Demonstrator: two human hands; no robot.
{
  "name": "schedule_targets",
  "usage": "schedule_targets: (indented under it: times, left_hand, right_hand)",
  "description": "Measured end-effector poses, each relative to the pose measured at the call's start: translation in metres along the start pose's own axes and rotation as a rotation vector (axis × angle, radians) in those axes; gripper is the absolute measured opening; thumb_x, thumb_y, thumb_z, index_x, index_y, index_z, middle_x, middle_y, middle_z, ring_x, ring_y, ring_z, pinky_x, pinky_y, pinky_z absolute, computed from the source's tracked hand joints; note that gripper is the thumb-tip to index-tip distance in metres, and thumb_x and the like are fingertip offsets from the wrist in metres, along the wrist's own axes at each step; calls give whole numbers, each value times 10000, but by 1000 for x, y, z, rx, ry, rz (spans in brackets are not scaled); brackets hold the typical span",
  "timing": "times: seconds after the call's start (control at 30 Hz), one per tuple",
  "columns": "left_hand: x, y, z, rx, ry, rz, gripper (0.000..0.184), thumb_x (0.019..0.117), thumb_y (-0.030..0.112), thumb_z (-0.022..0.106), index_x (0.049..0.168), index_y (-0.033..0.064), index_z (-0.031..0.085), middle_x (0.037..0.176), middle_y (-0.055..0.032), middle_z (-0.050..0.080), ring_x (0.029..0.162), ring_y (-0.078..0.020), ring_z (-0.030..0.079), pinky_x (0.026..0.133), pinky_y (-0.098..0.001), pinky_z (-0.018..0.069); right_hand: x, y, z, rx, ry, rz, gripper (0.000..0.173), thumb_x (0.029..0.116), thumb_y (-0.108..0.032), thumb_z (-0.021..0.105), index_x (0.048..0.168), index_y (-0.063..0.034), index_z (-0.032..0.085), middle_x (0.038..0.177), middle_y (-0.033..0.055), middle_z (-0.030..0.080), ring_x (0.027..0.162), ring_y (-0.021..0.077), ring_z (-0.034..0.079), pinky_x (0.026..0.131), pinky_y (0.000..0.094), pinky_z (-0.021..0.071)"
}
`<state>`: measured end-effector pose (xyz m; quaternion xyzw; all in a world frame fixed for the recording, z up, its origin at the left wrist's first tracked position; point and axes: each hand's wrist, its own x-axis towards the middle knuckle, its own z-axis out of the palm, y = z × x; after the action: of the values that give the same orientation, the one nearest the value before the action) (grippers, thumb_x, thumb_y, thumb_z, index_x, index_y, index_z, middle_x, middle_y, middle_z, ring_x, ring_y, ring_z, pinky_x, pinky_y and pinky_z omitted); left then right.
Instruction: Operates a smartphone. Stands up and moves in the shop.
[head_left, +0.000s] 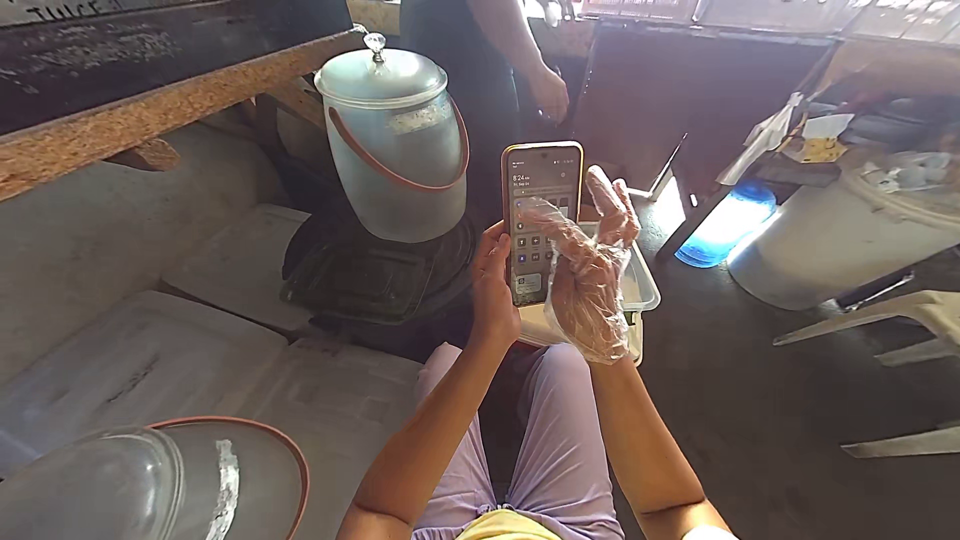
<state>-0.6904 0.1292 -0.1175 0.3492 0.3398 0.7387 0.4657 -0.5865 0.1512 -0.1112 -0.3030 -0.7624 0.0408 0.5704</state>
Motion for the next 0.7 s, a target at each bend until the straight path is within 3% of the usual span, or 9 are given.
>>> schedule_targets:
  times: [0.13, 0.3, 0.4, 0.43, 0.5, 0.6, 0.7]
  left_hand:
    - [2, 0, -3, -19, 3, -9, 336, 1114, 304, 306, 1287, 227, 583, 1060, 61, 690, 922, -34, 689, 795, -245, 590]
    - [2, -1, -2, -42, 18, -17, 319, 1113, 288, 326, 1273, 236, 597, 1039, 72, 698, 912, -29, 694, 792, -242, 592]
    - [0, -4, -5, -29, 37, -38, 323, 1104, 285, 325, 1291, 232, 583, 1053, 63, 696, 933, -47, 691, 802, -269, 594]
    - [0, -5, -6, -25, 36, -46, 331, 1101, 273, 311, 1306, 218, 565, 1067, 53, 688, 959, -62, 685, 832, -291, 589]
    - [-3, -12, -7, -27, 55, -73, 350, 1107, 244, 287, 1313, 169, 561, 1064, 9, 694, 981, -99, 685, 873, -330, 581]
    - [-13, -25, -9, -8, 70, -152, 400, 1113, 225, 238, 1368, 106, 522, 1112, -53, 671, 1029, -134, 665, 922, -362, 553]
    - [-22, -33, -7, -40, 77, -188, 373, 1119, 217, 259, 1336, 116, 545, 1080, -33, 686, 998, -119, 679, 894, -342, 568]
  right_hand:
    - [3, -4, -16, 109, 76, -58, 360, 1063, -241, 430, 1327, -257, 675, 1623, 180, 311, 1560, 370, 107, 1257, 497, 112]
    - [-2, 2, -24, 142, 173, -22, 367, 1084, -253, 398, 1284, -155, 690, 1541, 148, 447, 1539, 308, 216, 1256, 439, 159]
    - [-24, 13, -21, 324, 211, 167, 437, 1085, -299, 434, 1409, -35, 564, 1527, 82, 483, 1464, 170, 380, 1204, 345, 327]
    - [-36, 16, -18, 432, 201, 302, 495, 1080, -345, 469, 1474, -46, 483, 1514, 20, 508, 1394, 98, 470, 1143, 299, 418]
    - [-54, 18, -14, 682, 146, 616, 530, 1059, -287, 451, 1531, -58, 373, 1393, 21, 603, 1202, 105, 625, 990, 325, 545]
    - [-68, 7, -14, 860, 163, 945, 433, 1077, -137, 323, 1455, 25, 458, 1266, 102, 650, 1091, 138, 667, 918, 337, 578]
    - [-82, 9, -18, 812, 186, 909, 405, 1029, -62, 377, 1388, 34, 537, 1294, 79, 641, 1112, 107, 651, 936, 304, 565]
